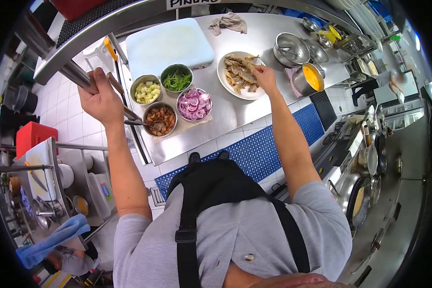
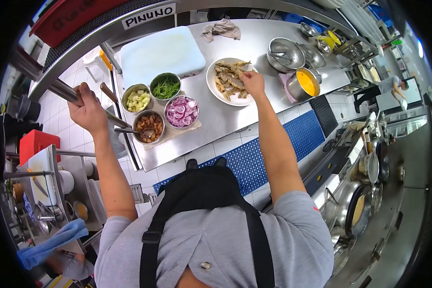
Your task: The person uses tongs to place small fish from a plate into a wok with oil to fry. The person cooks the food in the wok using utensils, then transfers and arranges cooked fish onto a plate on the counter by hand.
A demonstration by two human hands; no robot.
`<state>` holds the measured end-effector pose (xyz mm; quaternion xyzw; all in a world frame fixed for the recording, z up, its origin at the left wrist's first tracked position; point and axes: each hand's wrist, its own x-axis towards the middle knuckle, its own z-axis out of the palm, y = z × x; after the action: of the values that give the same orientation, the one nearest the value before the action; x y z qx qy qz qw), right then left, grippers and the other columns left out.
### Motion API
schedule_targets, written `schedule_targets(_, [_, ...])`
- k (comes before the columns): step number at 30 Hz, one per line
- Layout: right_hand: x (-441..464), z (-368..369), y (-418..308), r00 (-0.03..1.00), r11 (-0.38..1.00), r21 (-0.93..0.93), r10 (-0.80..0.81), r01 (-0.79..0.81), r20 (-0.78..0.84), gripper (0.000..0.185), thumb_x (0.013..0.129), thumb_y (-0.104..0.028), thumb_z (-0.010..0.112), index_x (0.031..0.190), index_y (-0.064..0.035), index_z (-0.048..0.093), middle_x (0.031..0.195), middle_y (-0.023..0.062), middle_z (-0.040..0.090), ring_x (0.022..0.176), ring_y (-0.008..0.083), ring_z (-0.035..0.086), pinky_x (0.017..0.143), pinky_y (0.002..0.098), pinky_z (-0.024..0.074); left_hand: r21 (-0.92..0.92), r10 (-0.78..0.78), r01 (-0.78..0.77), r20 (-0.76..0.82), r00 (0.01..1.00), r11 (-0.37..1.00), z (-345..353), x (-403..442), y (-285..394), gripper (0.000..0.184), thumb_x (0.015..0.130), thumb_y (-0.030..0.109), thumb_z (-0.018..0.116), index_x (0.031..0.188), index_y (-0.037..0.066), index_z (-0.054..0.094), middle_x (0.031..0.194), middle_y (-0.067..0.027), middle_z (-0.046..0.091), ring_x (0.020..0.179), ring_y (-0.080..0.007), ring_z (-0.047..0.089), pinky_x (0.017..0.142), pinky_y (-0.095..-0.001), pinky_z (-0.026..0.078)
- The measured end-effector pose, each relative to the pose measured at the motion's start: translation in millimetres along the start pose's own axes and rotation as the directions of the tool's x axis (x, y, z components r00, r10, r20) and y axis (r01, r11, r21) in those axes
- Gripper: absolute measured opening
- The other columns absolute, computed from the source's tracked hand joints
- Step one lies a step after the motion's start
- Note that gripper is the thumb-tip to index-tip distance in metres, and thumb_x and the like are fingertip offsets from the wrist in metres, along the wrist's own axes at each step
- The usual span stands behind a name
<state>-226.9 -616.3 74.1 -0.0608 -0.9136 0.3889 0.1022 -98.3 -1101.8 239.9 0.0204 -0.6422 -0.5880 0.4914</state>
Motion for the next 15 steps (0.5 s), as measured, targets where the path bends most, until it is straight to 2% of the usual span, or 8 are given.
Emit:
schedule_targets(3, [8, -12, -18, 1.0, 0.996, -0.092, 0.005, -0.002, 0.03, 0.032, 0.08, -0.029, 0.073, 0.095, -0.0004, 0.076, 0.082, 0.0143, 0.075, 0.073, 0.0236, 0.071, 0.07, 0.0354, 0.0541, -0.017, 0.007, -0.007, 0.003, 1.0, 1.0, 2, 0, 1, 0.019, 0.1, 0.015, 0.064, 0.092, -0.001, 0.057, 0.073, -0.0015, 0.06, 0.067, -0.0053, 0.054, 0.063, -0.023, 0.049])
schedule_targets(6, [-3, -26, -33, 0.962, 0.984, -0.13, 0.146, -0.118, 0.23, 0.031, 0.08, -0.029, 0.072, 0.092, -0.0012, 0.077, 0.08, 0.0146, 0.074, 0.071, 0.0239, 0.071, 0.068, 0.036, 0.0537, -0.043, 0.006, -0.007, -0.017, 1.0, 0.999, 5, -2, 5, 0.019, 0.1, 0.015, 0.064, 0.091, -0.001, 0.057, 0.072, -0.001, 0.059, 0.065, -0.0048, 0.052, 0.06, -0.0219, 0.046])
schedule_targets(9, [8, -16, 2, 0.982, 0.974, -0.224, 0.075, -0.035, 0.175, 0.03, 0.08, -0.028, 0.071, 0.088, -0.0001, 0.076, 0.079, 0.0159, 0.073, 0.072, 0.0251, 0.071, 0.07, 0.0364, 0.0538, -0.036, 0.02, -0.021, -0.023, 1.0, 0.999, 4, -1, 2, 0.02, 0.099, 0.015, 0.064, 0.09, 0.0, 0.057, 0.072, -0.0006, 0.058, 0.064, -0.0043, 0.05, 0.058, -0.0209, 0.041])
schedule_targets(12, [11, -17, -1, 0.986, 0.997, -0.028, 0.078, -0.075, 0.145, 0.031, 0.079, -0.03, 0.072, 0.085, -0.0001, 0.076, 0.077, 0.0176, 0.072, 0.073, 0.0284, 0.071, 0.072, 0.0386, 0.0545, -0.033, 0.007, -0.007, -0.02, 1.0, 0.999, 3, -2, 1, 0.02, 0.099, 0.015, 0.064, 0.09, 0.0, 0.057, 0.07, -0.0004, 0.058, 0.063, -0.004, 0.049, 0.057, -0.0206, 0.04])
schedule_targets(15, [25, -16, 3, 0.988, 0.95, -0.287, -0.143, 0.121, -0.055, 0.035, 0.082, -0.032, 0.072, 0.099, -0.0011, 0.076, 0.078, 0.0146, 0.073, 0.066, 0.0229, 0.068, 0.065, 0.035, 0.0521, -0.008, 0.01, -0.011, -0.026, 1.0, 1.0, 4, -1, 2, 0.02, 0.099, 0.015, 0.065, 0.089, 0.0, 0.057, 0.069, -0.0001, 0.057, 0.063, -0.0039, 0.048, 0.057, -0.0203, 0.039])
